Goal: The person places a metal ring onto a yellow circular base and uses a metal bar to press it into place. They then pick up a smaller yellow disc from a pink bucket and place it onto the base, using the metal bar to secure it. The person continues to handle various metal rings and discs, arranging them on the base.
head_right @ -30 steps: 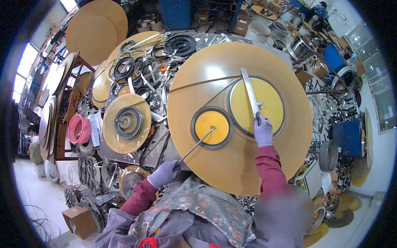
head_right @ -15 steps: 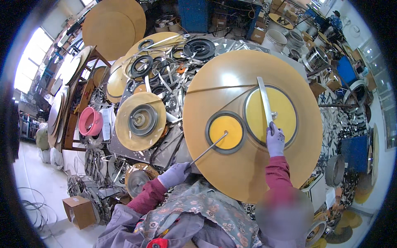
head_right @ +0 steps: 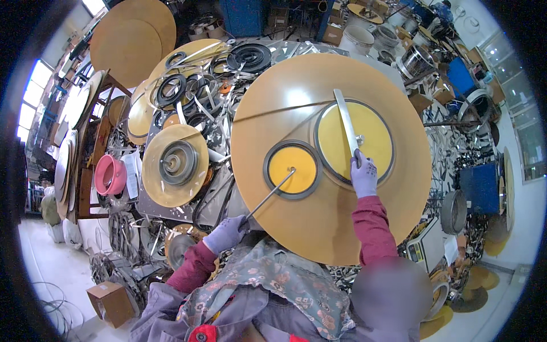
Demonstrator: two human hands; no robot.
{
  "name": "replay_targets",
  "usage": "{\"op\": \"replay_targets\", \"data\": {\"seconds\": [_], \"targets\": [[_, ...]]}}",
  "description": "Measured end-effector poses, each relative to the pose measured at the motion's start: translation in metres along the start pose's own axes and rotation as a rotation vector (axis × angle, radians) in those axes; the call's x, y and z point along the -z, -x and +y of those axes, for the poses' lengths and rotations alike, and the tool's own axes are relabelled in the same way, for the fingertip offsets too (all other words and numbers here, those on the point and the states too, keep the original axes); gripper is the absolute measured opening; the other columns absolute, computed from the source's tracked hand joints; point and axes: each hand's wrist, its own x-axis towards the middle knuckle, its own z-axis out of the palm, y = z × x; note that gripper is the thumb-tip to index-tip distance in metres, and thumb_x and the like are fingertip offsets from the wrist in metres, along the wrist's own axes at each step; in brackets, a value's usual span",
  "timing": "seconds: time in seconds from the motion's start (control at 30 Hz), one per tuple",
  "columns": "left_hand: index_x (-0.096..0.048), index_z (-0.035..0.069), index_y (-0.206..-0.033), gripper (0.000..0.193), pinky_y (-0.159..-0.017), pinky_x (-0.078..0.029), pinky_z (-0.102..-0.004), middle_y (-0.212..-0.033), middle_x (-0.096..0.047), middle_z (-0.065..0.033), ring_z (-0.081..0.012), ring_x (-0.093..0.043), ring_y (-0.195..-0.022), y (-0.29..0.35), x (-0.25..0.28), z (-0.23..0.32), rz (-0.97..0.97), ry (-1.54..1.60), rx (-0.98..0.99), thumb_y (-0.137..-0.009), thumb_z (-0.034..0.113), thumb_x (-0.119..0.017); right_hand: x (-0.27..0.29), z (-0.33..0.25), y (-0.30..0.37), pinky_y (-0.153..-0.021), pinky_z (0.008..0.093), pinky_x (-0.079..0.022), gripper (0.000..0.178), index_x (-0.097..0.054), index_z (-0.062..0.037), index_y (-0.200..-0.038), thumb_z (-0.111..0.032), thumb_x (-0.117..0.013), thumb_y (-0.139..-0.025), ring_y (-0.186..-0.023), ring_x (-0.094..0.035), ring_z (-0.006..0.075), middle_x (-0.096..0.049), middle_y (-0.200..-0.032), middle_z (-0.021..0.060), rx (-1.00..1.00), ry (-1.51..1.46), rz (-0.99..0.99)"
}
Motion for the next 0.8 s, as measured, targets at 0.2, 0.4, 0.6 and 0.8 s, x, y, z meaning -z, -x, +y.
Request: {"op": "replay_targets", "data": {"seconds": [0.2, 0.4, 0.6, 0.8], "targets": [[-0.057, -0.001, -0.093, 0.015, -0.071, -0.047, -0.0480, -0.083, -0.061, -0.0259, -0.0443, -0.060, -0.082, 0.0002, 0.0013, -0.0041, -0.002, -0.021, -0.028, -0.086, 0.012, -0.055, -0.0026, 0.0020, -0.0015, -0.082, 0.0446, -0.048, 0.036, -0.060, -0.0115, -0.123, -0.027, -0.058, -0.090, -0.092, -0.061, 0.0362, -0.061, -0.097, 0.0203, -0.032, 0.017, -0.037], [-0.055, 0.000, -0.093, 0.015, -0.071, -0.047, -0.0498, -0.083, -0.061, -0.0256, -0.0447, -0.060, -0.082, 0.0010, 0.0062, -0.0023, -0.029, -0.012, -0.057, -0.088, 0.014, -0.052, -0.0027, 0.0025, -0.0006, -0.081, 0.0447, -0.049, 0.036, -0.060, -0.0126, -0.122, -0.028, -0.058, -0.090, -0.092, -0.061, 0.0355, -0.061, -0.095, 0.0196, -0.002, 0.027, -0.021], [-0.055, 0.000, -0.093, 0.014, -0.071, -0.046, -0.0498, -0.082, -0.061, -0.0257, -0.0445, -0.060, -0.082, 0.0006, 0.0005, -0.0053, -0.040, -0.059, -0.021, -0.087, 0.013, -0.052, -0.0015, -0.0005, 0.0007, -0.081, 0.0448, -0.049, 0.036, -0.060, -0.0126, -0.122, -0.028, -0.058, -0.090, -0.092, -0.061, 0.0359, -0.060, -0.095, 0.0198, 0.008, 0.023, -0.027], [-0.056, -0.001, -0.093, 0.015, -0.071, -0.046, -0.0500, -0.081, -0.061, -0.0267, -0.0447, -0.060, -0.083, -0.0007, 0.0031, -0.0021, -0.014, -0.048, -0.034, -0.087, 0.013, -0.052, 0.0002, -0.0048, 0.0018, -0.081, 0.0452, -0.049, 0.036, -0.060, -0.0117, -0.122, -0.028, -0.057, -0.091, -0.092, -0.061, 0.0364, -0.061, -0.097, 0.0204, -0.015, 0.029, -0.033]]}}
